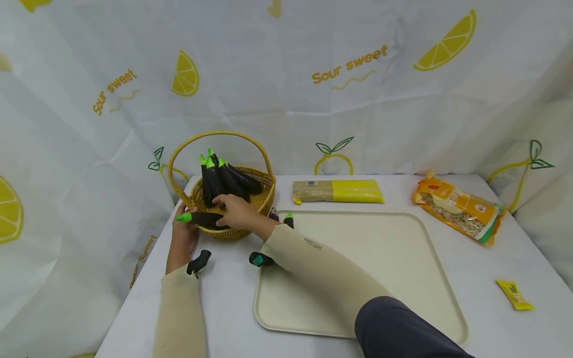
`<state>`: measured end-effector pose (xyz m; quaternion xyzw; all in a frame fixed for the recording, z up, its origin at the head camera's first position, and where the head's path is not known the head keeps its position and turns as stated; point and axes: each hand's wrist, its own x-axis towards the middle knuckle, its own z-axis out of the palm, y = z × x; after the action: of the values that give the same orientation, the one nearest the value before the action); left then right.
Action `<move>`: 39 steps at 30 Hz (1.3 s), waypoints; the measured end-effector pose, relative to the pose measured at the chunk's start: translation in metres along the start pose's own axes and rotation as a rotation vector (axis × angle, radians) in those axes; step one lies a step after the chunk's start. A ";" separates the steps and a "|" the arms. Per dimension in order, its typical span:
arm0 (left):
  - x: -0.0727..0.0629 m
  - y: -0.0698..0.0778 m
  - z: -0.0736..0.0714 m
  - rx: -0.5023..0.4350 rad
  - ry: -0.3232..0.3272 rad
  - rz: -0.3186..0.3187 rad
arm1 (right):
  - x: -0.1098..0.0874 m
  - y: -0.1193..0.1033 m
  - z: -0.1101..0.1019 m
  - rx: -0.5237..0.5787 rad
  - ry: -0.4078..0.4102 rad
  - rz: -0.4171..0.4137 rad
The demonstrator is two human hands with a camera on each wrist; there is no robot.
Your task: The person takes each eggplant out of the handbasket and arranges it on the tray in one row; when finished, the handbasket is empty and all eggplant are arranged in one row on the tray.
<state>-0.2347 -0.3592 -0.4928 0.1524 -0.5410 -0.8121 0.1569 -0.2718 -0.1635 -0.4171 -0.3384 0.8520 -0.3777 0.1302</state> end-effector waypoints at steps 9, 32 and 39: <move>-0.001 -0.003 0.009 -0.005 -0.005 -0.021 | 0.010 -0.007 0.014 -0.103 -0.018 -0.029; -0.003 0.002 -0.001 -0.002 -0.018 -0.002 | -0.079 0.031 -0.081 0.216 0.216 -0.066; -0.003 0.002 -0.002 -0.046 -0.015 -0.004 | -0.132 0.085 -0.094 0.320 0.278 0.110</move>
<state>-0.2312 -0.3600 -0.4911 0.1435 -0.5229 -0.8258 0.1549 -0.2605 0.0191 -0.4200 -0.2109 0.8082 -0.5434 0.0838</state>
